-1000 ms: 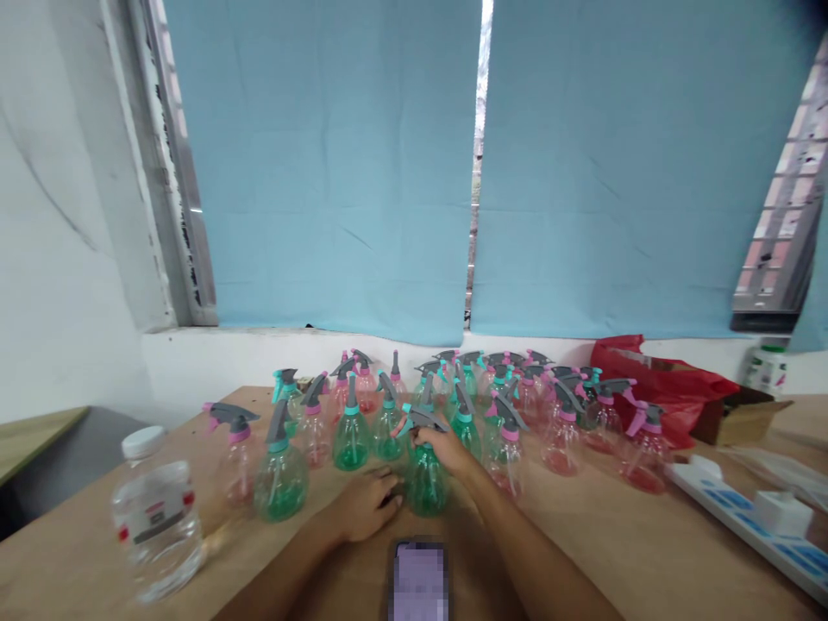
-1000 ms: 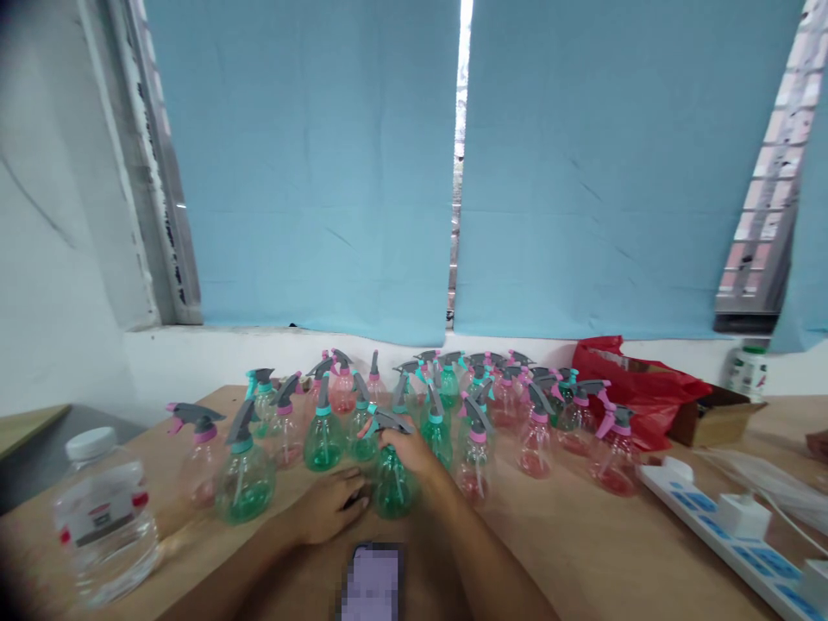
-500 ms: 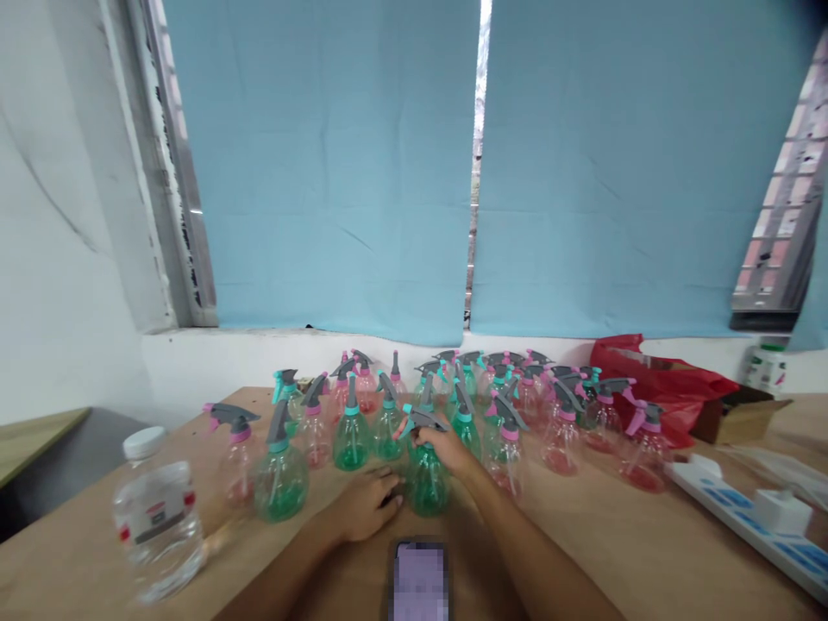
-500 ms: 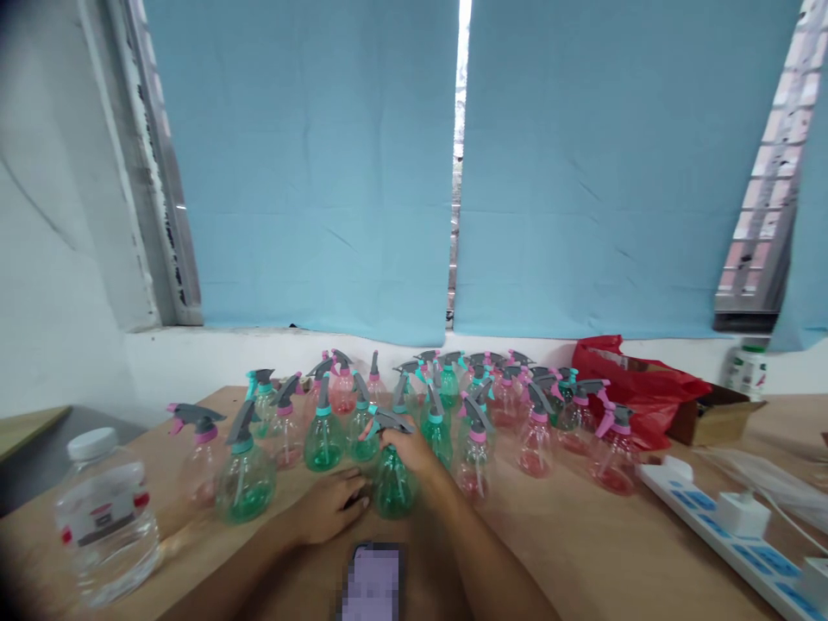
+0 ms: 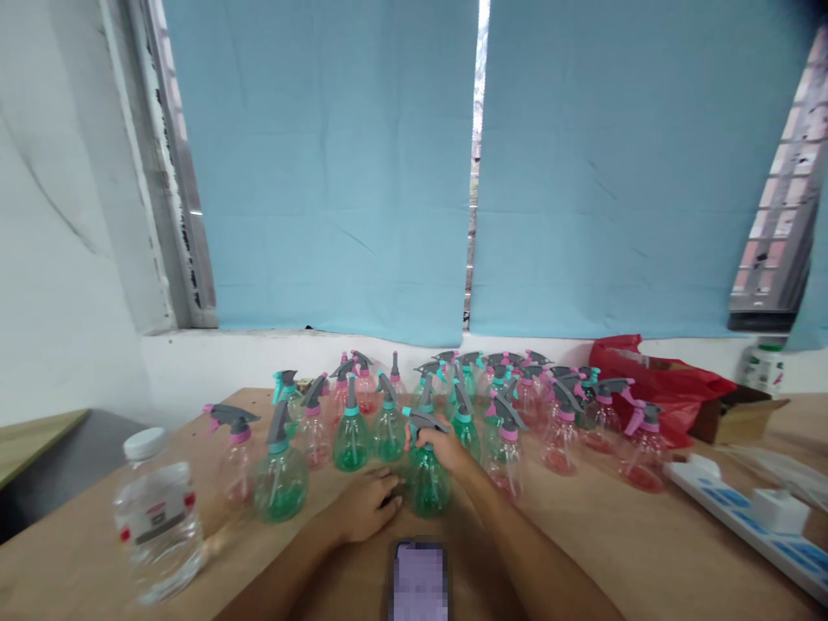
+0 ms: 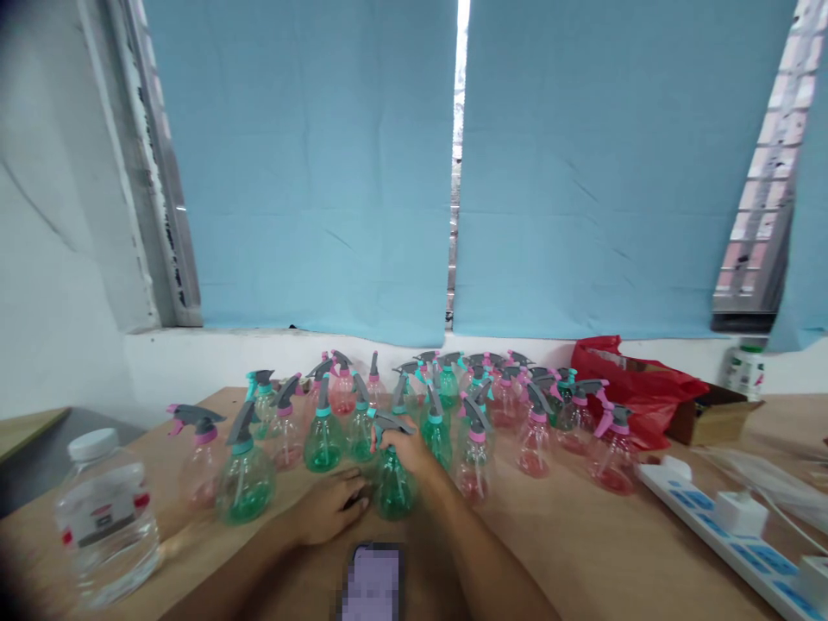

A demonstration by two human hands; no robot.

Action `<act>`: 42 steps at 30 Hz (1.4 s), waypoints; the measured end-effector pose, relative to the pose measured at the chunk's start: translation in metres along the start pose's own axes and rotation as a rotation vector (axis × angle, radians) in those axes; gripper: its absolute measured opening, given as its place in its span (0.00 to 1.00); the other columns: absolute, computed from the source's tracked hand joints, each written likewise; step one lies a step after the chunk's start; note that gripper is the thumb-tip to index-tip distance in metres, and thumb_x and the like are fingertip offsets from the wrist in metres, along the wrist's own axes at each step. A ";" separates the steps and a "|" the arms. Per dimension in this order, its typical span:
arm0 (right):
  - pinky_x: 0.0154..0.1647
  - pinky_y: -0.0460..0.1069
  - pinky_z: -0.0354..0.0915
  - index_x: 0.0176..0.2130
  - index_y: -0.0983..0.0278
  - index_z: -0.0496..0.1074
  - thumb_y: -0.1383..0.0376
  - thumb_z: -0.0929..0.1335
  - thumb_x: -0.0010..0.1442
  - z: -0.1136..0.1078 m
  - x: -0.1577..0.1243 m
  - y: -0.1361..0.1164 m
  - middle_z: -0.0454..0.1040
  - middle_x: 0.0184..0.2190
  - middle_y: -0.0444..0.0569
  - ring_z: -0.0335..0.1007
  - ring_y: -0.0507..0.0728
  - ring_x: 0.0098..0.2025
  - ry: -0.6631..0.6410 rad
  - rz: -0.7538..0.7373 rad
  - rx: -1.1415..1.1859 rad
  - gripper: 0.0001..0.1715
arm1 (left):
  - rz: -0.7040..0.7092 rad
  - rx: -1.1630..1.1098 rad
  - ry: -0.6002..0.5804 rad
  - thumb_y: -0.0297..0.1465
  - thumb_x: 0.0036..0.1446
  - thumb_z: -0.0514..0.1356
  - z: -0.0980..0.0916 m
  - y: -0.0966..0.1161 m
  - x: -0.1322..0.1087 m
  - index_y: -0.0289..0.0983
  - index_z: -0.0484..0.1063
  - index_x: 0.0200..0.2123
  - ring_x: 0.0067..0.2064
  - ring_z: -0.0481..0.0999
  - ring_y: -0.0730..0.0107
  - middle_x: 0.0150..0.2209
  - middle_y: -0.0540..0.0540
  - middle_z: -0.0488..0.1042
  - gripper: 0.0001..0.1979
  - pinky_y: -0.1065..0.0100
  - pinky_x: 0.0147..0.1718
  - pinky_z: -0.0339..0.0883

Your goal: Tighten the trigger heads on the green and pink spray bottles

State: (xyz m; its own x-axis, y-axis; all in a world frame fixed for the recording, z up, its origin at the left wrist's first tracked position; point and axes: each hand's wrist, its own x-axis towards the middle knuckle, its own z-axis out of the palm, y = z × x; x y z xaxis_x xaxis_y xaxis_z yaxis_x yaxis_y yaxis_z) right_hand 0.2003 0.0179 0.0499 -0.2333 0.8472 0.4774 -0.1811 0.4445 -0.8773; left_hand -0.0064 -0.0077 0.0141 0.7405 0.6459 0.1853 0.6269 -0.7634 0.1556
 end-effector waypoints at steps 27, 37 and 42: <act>0.39 0.51 0.62 0.37 0.60 0.81 0.65 0.64 0.44 0.001 0.001 -0.004 0.76 0.24 0.43 0.66 0.57 0.30 0.009 -0.060 -0.111 0.21 | -0.015 -0.005 -0.022 0.34 0.66 0.52 0.000 0.000 0.000 0.38 0.75 0.46 0.45 0.76 0.54 0.43 0.41 0.76 0.13 0.59 0.46 0.68; 0.38 0.50 0.64 0.41 0.61 0.75 0.51 0.67 0.61 -0.003 -0.001 -0.016 0.79 0.36 0.46 0.69 0.52 0.26 -0.198 0.040 0.045 0.18 | -0.024 -0.037 -0.014 0.36 0.67 0.51 0.003 -0.004 0.001 0.38 0.76 0.48 0.43 0.77 0.53 0.42 0.40 0.76 0.16 0.58 0.45 0.69; 0.39 0.49 0.66 0.42 0.58 0.65 0.53 0.70 0.63 0.003 -0.001 -0.051 0.78 0.37 0.42 0.74 0.51 0.27 -0.205 0.009 -0.001 0.15 | -0.008 -0.073 0.002 0.35 0.66 0.53 0.004 -0.007 0.001 0.39 0.75 0.55 0.51 0.76 0.50 0.50 0.39 0.77 0.18 0.55 0.51 0.69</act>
State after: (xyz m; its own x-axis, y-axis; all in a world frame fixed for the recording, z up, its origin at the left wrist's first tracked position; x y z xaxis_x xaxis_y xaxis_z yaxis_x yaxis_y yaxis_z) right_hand 0.2070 -0.0062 0.0949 -0.4242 0.7743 0.4696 -0.1774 0.4375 -0.8815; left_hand -0.0092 -0.0018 0.0093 0.7352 0.6520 0.1855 0.6135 -0.7564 0.2271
